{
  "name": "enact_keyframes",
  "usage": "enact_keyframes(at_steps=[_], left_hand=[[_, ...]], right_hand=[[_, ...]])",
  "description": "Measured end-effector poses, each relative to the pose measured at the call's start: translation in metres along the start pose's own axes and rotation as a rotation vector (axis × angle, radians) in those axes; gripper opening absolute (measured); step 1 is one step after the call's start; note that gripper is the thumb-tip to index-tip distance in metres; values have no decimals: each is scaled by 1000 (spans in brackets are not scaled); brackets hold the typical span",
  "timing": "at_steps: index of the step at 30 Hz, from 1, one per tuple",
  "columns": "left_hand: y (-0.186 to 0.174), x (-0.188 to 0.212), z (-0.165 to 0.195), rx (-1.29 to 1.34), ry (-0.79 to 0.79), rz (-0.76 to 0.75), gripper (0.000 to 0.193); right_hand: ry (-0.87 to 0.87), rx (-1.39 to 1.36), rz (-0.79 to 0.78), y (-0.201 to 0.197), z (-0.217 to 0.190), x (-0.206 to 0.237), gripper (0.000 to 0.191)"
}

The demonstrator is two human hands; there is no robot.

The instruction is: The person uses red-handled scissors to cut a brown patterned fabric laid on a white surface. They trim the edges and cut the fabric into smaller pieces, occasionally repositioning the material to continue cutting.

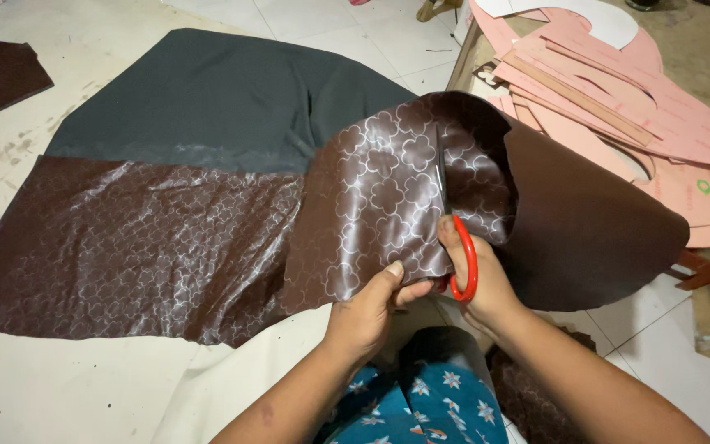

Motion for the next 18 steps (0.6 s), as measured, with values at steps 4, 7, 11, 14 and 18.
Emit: enact_keyframes(at_steps=[4, 7, 11, 14, 18], left_hand=[[4, 2, 4, 66, 90, -48, 32], [4, 0, 1, 98, 52, -70, 33], [-3, -5, -1, 90, 10, 5, 32], [-7, -7, 2, 27, 9, -22, 36], [-7, -6, 5, 41, 50, -68, 37]], right_hand=[[65, 44, 69, -2, 1, 0, 47], [78, 169, 145, -10, 5, -2, 52], [47, 243, 95, -24, 4, -8, 51], [17, 210, -29, -32, -1, -13, 55], [3, 227, -35, -32, -1, -15, 53]])
Point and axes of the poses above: each hand's wrist, its own x-axis away from the middle knuckle, its own y-axis out of the palm, z = x × y, the point moved 3 cm from there along -x, towards the middle knuckle, and after that the axes turned 7 degrees about y, right-handed, at the moved point
